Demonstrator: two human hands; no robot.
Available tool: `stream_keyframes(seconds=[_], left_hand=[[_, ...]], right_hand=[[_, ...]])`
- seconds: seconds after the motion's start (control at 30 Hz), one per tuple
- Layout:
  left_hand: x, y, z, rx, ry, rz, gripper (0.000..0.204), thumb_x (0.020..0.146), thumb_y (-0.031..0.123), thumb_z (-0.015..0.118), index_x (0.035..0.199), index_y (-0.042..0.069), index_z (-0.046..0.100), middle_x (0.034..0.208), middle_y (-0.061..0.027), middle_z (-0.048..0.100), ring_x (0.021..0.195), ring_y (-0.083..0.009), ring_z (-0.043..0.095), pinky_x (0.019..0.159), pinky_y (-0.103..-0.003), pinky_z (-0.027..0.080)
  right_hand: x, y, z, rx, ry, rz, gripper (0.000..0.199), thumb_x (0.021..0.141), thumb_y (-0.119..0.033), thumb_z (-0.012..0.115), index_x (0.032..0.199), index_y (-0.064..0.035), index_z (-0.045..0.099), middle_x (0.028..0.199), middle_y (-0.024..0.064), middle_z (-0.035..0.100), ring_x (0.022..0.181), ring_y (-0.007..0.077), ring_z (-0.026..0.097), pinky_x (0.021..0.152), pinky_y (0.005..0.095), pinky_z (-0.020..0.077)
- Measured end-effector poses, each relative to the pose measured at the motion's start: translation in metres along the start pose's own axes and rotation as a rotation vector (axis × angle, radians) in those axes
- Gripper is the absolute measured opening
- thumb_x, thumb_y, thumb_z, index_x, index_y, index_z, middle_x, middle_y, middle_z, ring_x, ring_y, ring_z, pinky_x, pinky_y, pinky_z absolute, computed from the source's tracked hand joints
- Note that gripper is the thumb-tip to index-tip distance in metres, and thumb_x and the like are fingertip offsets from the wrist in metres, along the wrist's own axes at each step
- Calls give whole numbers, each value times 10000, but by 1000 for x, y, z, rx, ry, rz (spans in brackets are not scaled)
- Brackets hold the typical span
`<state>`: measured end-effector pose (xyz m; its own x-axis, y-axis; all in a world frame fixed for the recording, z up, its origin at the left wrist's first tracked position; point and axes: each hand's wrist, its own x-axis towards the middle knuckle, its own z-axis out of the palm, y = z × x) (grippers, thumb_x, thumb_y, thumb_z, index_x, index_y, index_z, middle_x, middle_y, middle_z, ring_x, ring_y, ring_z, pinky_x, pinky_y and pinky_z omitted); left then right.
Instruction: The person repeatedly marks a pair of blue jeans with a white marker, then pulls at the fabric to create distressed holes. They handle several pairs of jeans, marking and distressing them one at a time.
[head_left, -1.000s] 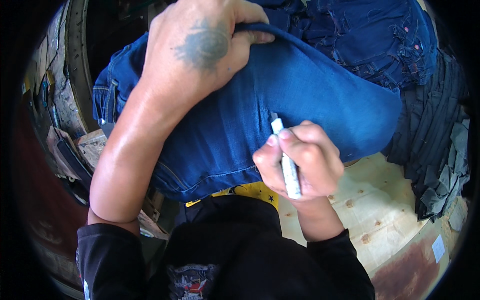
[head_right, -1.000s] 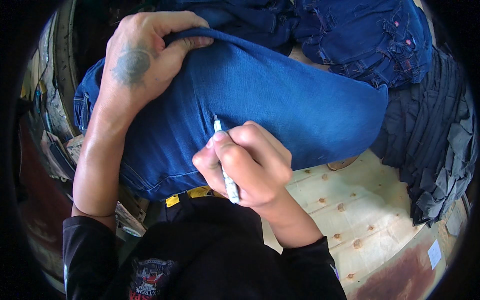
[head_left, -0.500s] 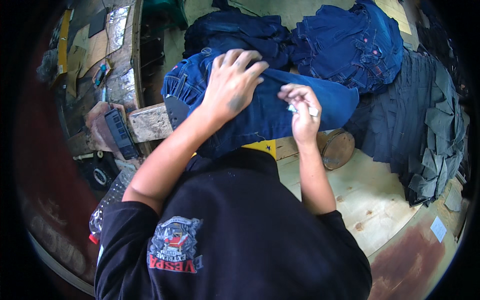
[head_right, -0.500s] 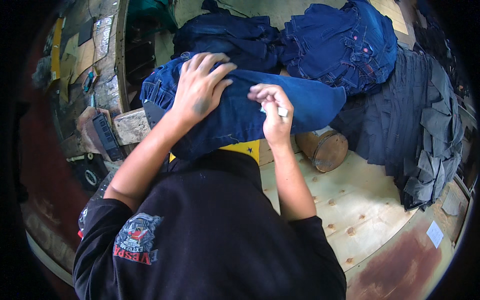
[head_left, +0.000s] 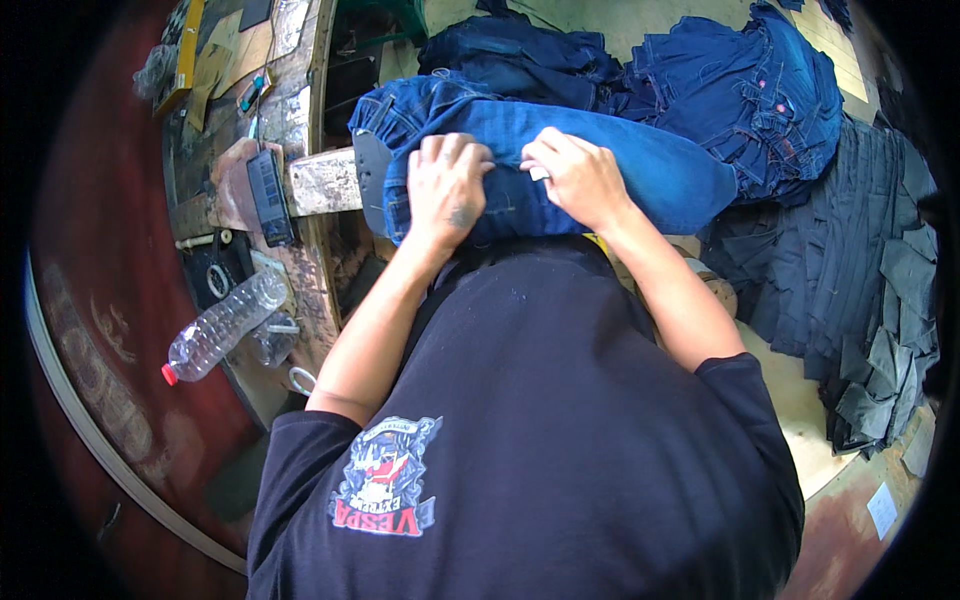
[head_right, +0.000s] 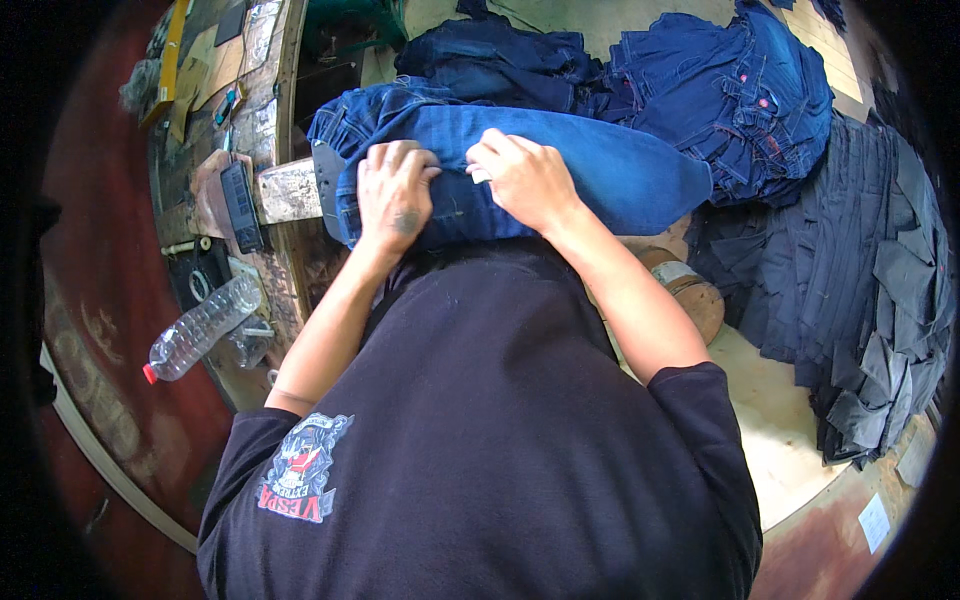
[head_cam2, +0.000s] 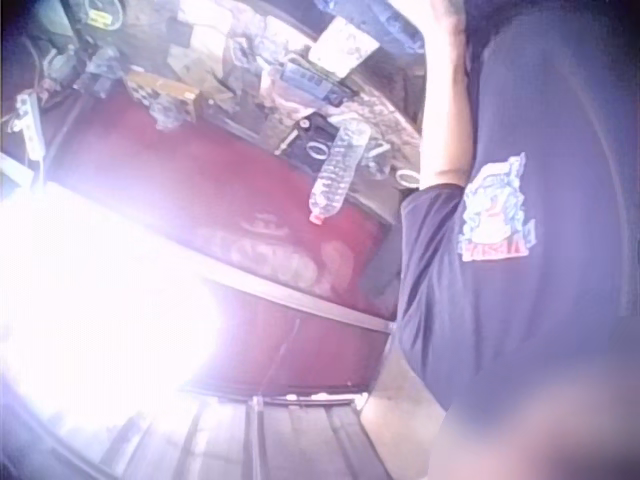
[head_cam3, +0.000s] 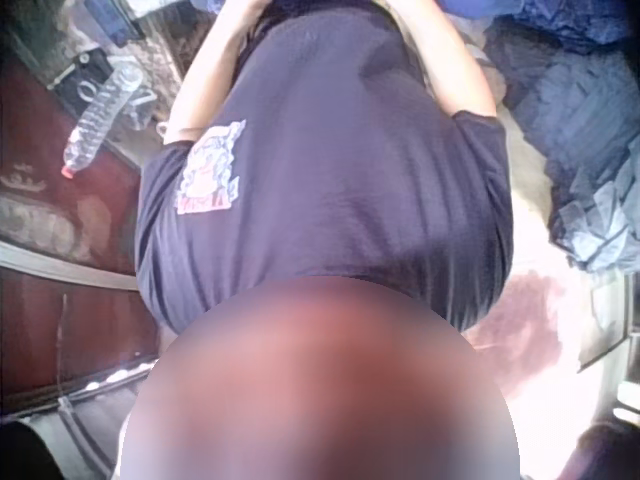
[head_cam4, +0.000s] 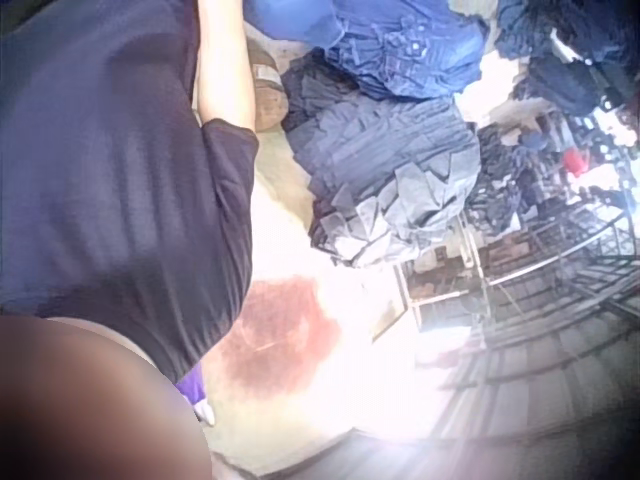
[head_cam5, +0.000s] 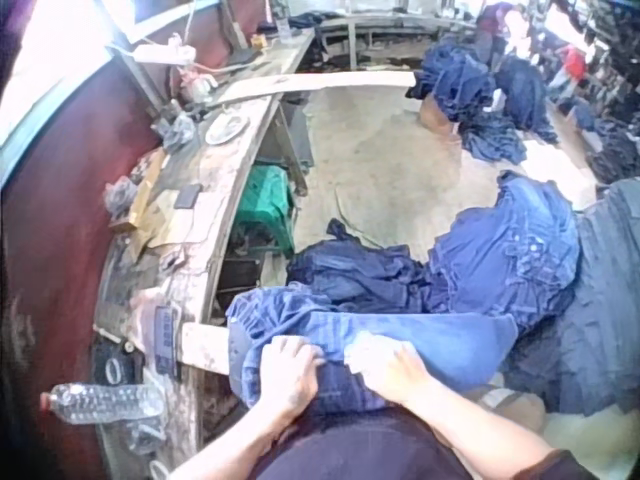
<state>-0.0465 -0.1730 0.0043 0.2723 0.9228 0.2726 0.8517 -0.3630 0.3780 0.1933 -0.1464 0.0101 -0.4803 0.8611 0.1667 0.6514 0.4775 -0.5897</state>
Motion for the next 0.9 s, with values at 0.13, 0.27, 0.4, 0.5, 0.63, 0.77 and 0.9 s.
stream_keyframes(seconds=[0.13,0.27,0.4,0.5,0.63,0.77,0.9], left_hand=[[-4,-5,-22,3,21,14,100,890,149,780,985,150,748,1082,-22,697,1078,-294,629,958,-431,501],[-2,21,-36,-76,-34,-59,119,902,77,781,1016,96,752,1101,-94,681,1047,-333,647,919,-421,532],[0,72,-33,-469,-231,-421,281,909,54,773,1189,44,777,1122,-145,688,892,-263,671,785,-378,555],[4,92,-32,-659,-187,-523,290,884,-5,709,1166,-55,753,1031,-171,710,968,-336,695,963,-411,554],[4,88,-40,-1303,-346,-1183,148,983,46,720,1118,2,761,750,50,588,608,-74,527,556,-277,459],[2,79,-43,-1540,-369,-1311,66,1061,65,690,1114,54,726,732,92,514,544,-10,359,462,-213,253],[-1,80,-33,-1375,-340,-1271,66,1079,103,687,1051,54,723,705,98,495,536,-9,348,464,-217,249]], right_hand=[[-18,-1,-6,142,118,32,115,921,-46,752,991,-128,712,1007,30,725,871,268,777,737,402,642],[-18,-7,-10,286,174,59,96,939,-36,756,1005,-103,734,994,42,740,857,285,777,730,402,625],[-15,-20,-19,346,190,36,76,955,-31,754,1013,-75,734,989,66,736,850,289,779,732,395,617],[-11,-29,-29,405,224,50,37,979,-76,765,994,-59,735,934,90,730,776,307,750,705,400,593],[-20,-26,-42,379,100,513,242,1046,-222,763,893,-35,740,725,129,703,613,318,681,656,389,550],[-27,-6,-33,674,-205,852,452,1040,-374,796,745,-41,714,628,40,669,549,135,586,563,336,438],[-38,4,-14,895,-68,714,407,1038,-323,796,726,-87,683,643,-14,651,551,51,517,530,263,360]])
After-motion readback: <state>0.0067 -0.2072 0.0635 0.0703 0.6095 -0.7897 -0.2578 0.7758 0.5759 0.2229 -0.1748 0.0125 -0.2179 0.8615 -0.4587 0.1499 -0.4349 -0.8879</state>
